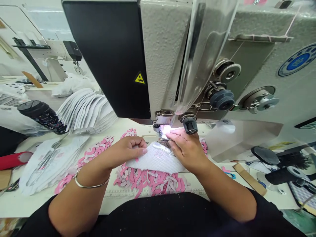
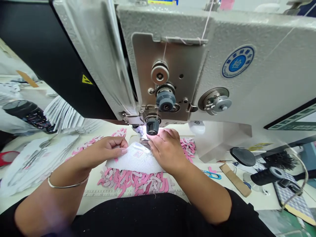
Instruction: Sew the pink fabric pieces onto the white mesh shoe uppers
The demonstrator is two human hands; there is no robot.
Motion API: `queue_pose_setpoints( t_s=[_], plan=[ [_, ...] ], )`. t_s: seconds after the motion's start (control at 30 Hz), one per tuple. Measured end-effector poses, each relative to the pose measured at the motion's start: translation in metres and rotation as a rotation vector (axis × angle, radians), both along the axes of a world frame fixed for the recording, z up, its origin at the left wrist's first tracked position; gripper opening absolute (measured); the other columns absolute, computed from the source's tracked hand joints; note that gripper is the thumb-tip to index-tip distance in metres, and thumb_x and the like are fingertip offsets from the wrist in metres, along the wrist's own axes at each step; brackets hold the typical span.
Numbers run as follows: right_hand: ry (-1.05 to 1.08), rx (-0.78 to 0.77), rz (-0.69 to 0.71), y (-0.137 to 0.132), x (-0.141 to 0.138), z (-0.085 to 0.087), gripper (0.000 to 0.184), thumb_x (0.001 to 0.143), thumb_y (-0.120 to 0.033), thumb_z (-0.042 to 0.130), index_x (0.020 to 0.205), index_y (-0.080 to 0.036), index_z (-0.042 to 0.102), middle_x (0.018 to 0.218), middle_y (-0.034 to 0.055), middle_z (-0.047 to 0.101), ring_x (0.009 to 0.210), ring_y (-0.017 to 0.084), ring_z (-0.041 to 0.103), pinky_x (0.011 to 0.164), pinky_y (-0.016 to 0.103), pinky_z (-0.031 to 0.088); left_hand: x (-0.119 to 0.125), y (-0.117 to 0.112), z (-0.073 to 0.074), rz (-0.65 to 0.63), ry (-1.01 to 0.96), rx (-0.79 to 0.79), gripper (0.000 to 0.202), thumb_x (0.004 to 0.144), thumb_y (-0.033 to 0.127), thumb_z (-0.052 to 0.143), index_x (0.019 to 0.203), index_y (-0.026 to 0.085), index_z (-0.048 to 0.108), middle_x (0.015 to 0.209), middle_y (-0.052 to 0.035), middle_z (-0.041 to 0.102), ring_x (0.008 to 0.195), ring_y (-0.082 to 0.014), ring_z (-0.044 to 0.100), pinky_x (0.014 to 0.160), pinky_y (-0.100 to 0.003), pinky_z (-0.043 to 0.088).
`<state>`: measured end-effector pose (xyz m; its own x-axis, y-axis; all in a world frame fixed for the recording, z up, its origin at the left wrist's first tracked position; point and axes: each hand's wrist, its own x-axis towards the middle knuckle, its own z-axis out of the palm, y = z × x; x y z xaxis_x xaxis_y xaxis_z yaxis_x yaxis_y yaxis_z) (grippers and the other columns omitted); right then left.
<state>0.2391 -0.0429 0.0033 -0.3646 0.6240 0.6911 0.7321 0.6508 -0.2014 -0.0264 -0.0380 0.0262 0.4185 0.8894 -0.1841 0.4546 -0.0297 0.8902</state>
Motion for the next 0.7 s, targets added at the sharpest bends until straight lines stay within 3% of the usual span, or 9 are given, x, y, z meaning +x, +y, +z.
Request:
queue_pose_setpoints(
  t_s=[0.1, 0.2, 0.37, 0.47, 0.57, 0.7],
  plan=[
    [0.013, 0.114, 0.064, -0.012, 0.003, 0.003, 0.023, 0.095, -0.024, 0.057, 0.115, -0.021, 0.067, 0.112, 0.008, 0.068, 0.105, 0.023, 0.061, 0.1, 0.046, 0.042, 0.009, -0.005, 0.0, 0.072, -0.122, -0.068, 0.029, 0.081, 0.045, 0.069, 0.077, 0.018, 0.059, 0.066, 0.0016, 0.048, 0.055, -0.0091, 0.041, 0.048, -0.02, 0.03],
    [-0.021, 0.121, 0.162, -0.018, 0.004, 0.002, 0.02, 0.093, -0.025, 0.06, 0.112, -0.022, 0.066, 0.113, 0.0059, 0.069, 0.105, 0.021, 0.062, 0.099, 0.042, 0.042, 0.023, -0.004, 0.003, 0.191, -0.252, -0.115, 0.03, 0.075, 0.045, 0.075, 0.078, 0.018, 0.061, 0.066, 0.0011, 0.052, 0.055, -0.0099, 0.046, 0.049, -0.02, 0.034],
    [-0.027, 0.037, 0.062, -0.007, 0.006, -0.006, 0.025, 0.098, -0.027, 0.052, 0.119, -0.023, 0.064, 0.126, 0.007, 0.067, 0.119, 0.023, 0.059, 0.106, 0.044, 0.035, 0.048, 0.005, 0.004, 0.33, -0.405, -0.084, 0.025, 0.071, 0.037, 0.079, 0.075, 0.016, 0.064, 0.065, 0.0013, 0.056, 0.055, -0.0092, 0.048, 0.051, -0.02, 0.037],
    [-0.005, -0.005, 0.041, 0.001, 0.007, -0.01, 0.026, 0.1, -0.027, 0.049, 0.122, -0.024, 0.063, 0.131, 0.0067, 0.065, 0.124, 0.023, 0.057, 0.109, 0.047, 0.032, 0.056, 0.009, 0.001, 0.331, -0.475, -0.087, 0.023, 0.072, 0.035, 0.079, 0.075, 0.016, 0.065, 0.066, 0.0018, 0.056, 0.057, -0.0088, 0.049, 0.053, -0.02, 0.038],
    [0.027, 0.002, 0.059, 0.004, 0.009, -0.014, 0.024, 0.099, -0.025, 0.05, 0.12, -0.025, 0.063, 0.132, 0.0055, 0.065, 0.124, 0.022, 0.057, 0.111, 0.048, 0.03, 0.05, 0.013, -0.001, 0.34, -0.521, -0.065, 0.024, 0.071, 0.035, 0.08, 0.076, 0.016, 0.065, 0.07, 0.0006, 0.06, 0.06, -0.0097, 0.052, 0.057, -0.022, 0.041],
    [0.068, 0.077, 0.082, 0.003, 0.012, -0.018, 0.026, 0.095, -0.02, 0.055, 0.12, -0.026, 0.062, 0.126, 0.0056, 0.067, 0.124, 0.024, 0.058, 0.11, 0.049, 0.034, 0.004, 0.028, -0.008, 0.65, -0.368, 0.166, 0.024, 0.071, 0.037, 0.078, 0.076, 0.017, 0.066, 0.065, -0.0005, 0.061, 0.059, -0.0118, 0.051, 0.056, -0.024, 0.04]
  ],
)
